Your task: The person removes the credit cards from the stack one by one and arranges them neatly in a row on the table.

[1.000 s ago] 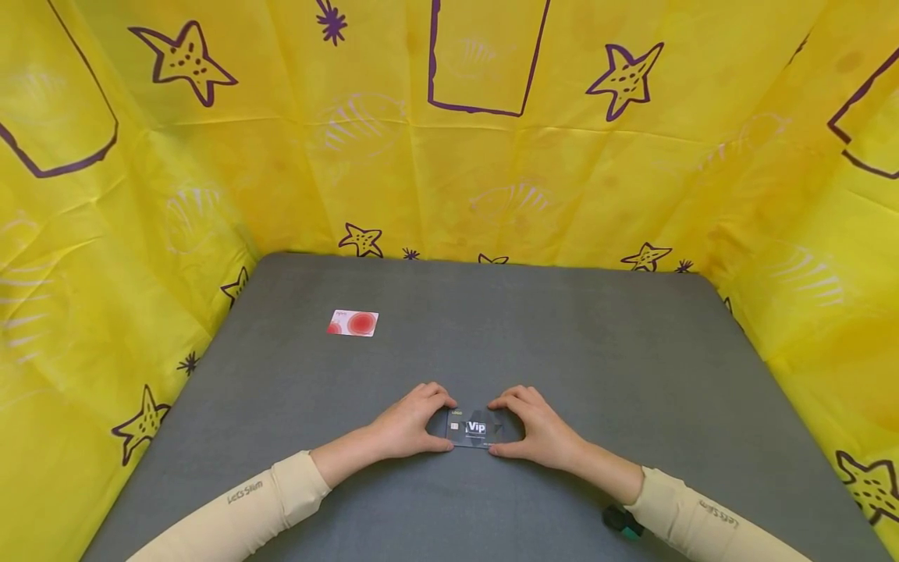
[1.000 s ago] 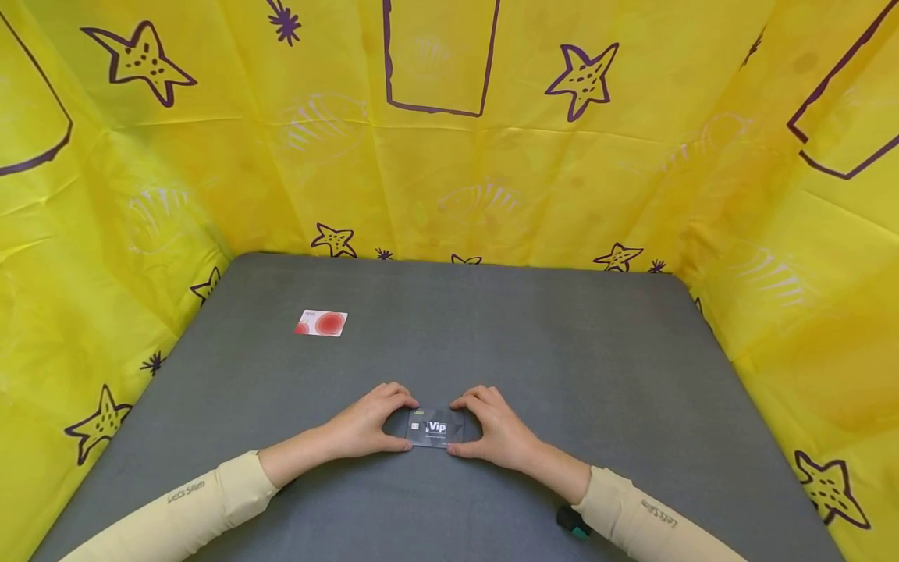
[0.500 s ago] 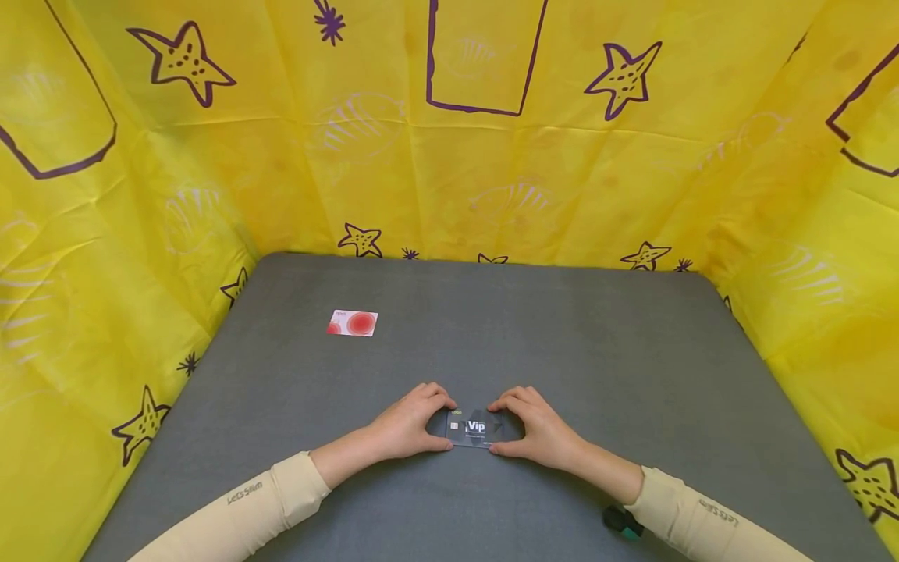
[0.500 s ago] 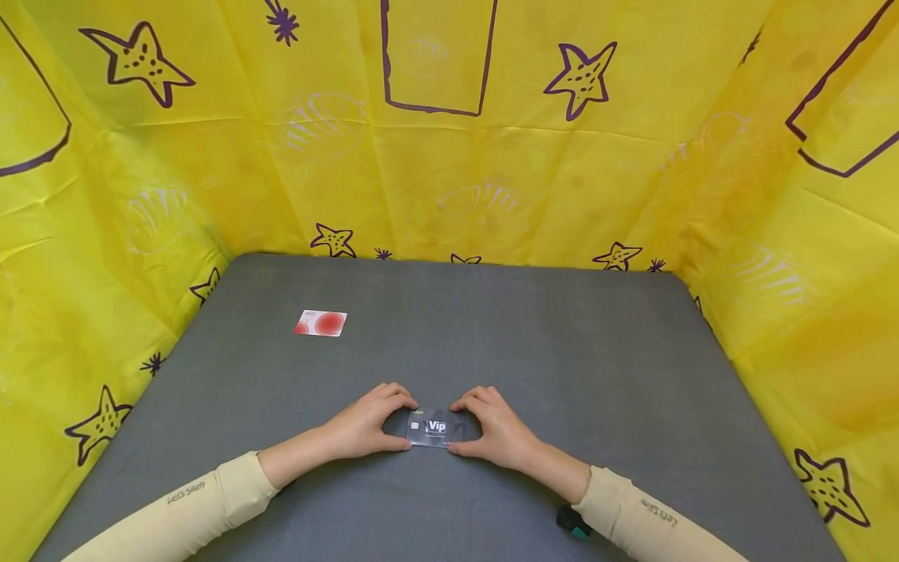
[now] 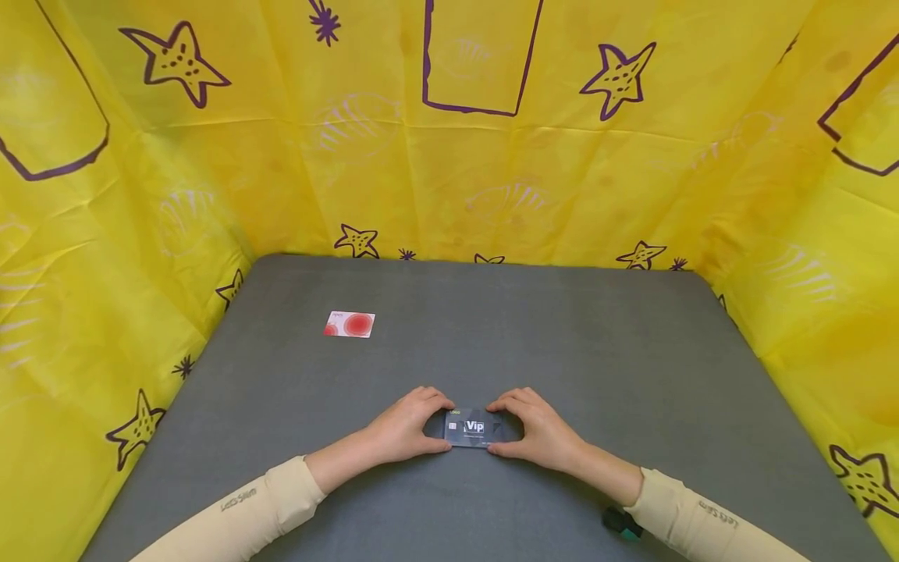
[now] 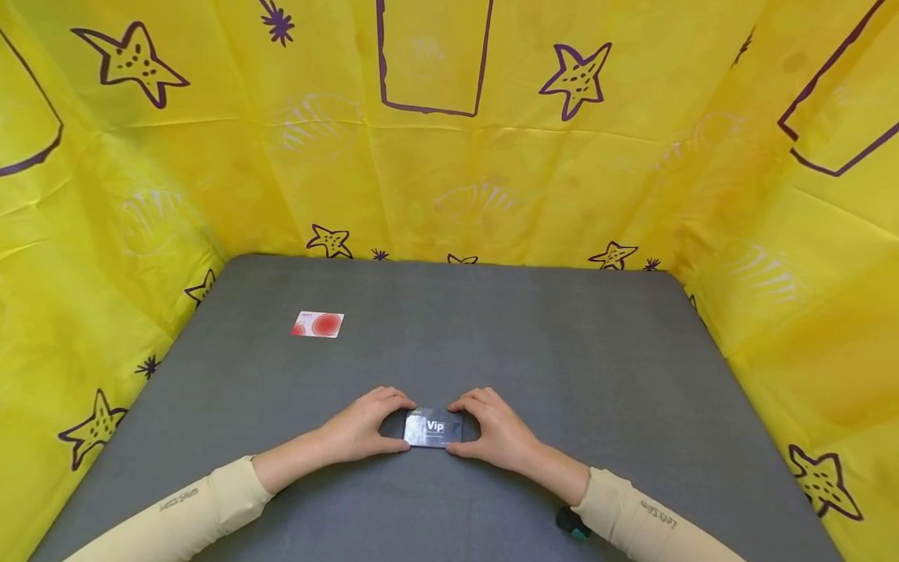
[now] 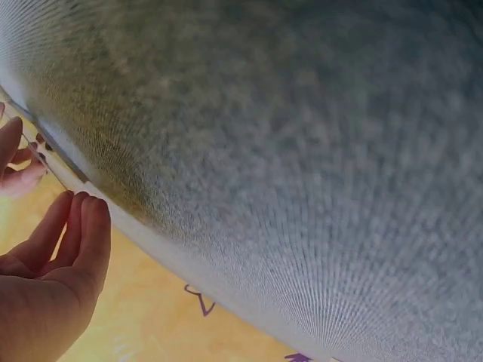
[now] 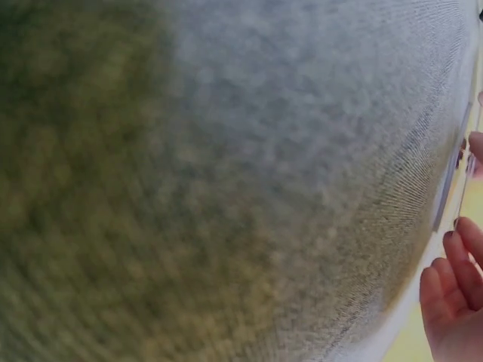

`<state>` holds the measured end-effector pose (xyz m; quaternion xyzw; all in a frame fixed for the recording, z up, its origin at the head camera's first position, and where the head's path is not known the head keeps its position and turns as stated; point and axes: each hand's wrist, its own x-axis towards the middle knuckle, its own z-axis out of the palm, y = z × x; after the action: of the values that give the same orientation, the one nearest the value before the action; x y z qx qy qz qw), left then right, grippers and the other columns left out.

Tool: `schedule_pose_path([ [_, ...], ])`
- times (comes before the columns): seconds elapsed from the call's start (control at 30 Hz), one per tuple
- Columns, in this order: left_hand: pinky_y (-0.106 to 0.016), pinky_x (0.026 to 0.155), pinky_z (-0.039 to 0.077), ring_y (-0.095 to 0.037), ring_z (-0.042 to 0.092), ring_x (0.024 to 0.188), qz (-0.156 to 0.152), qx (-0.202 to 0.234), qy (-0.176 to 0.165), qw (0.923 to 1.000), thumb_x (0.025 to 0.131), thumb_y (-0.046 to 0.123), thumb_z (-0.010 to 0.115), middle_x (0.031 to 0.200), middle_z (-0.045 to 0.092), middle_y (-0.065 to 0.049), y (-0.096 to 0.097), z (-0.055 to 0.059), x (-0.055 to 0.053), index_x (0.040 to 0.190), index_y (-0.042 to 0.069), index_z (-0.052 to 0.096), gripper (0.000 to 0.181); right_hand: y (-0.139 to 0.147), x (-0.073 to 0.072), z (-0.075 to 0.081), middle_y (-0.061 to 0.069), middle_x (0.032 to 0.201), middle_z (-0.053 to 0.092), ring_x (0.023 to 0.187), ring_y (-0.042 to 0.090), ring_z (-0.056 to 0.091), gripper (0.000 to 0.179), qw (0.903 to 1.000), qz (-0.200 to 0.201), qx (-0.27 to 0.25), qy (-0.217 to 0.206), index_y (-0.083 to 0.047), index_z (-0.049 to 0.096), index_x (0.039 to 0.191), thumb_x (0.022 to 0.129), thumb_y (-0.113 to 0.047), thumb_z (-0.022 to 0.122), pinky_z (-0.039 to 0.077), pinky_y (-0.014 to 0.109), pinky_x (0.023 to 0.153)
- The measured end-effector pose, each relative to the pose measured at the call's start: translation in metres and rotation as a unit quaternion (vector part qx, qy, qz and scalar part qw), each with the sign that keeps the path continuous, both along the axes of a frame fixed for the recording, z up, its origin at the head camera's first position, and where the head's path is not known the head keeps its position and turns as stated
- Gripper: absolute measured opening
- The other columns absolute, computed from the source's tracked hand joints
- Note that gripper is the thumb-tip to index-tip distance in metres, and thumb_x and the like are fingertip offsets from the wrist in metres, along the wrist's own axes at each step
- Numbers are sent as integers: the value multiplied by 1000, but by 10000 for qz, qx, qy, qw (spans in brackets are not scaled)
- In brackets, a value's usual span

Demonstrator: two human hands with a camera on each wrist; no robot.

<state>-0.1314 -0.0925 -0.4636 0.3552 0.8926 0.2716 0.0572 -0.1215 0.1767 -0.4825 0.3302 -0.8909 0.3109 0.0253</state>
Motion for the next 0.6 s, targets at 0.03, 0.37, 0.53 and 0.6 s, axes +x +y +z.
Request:
schedule_pose_path([
  [0.03, -35, 89, 47, -19, 55, 101, -6, 19, 17, 10000, 76, 25, 83, 111, 62, -2, -1, 0, 0, 116, 6, 65, 48, -1, 0, 0, -9, 111, 61, 102, 9, 51, 51, 10000, -7, 14, 18, -16, 67, 113, 71, -36, 87, 47, 33, 87],
  [0.37, -39, 92, 48, -20, 56, 106, 1, 352, 172, 9992, 75, 23, 85, 113, 63, -3, -9, 9, -11, 117, 6, 64, 50, -7, -10, 12, -9, 109, 63, 102, 9, 52, 53, 9993, -144, 30, 344, -17, 68, 111, 68, -40, 88, 48, 33, 87],
  [0.53, -41, 92, 48, -22, 57, 105, 88, 415, 174, 9989, 75, 21, 85, 113, 63, -4, -14, 17, -19, 118, 6, 64, 51, -12, -20, 17, -8, 110, 63, 102, 9, 52, 53, 9990, -173, 61, 404, -17, 67, 112, 69, -40, 87, 49, 33, 86],
  [0.6, -42, 92, 48, -22, 57, 105, 138, 412, 148, 9989, 75, 21, 85, 113, 63, -4, -17, 20, -22, 119, 6, 63, 51, -15, -24, 18, -7, 111, 63, 102, 9, 51, 53, 9991, -201, 91, 356, -17, 67, 113, 70, -41, 87, 49, 33, 86],
])
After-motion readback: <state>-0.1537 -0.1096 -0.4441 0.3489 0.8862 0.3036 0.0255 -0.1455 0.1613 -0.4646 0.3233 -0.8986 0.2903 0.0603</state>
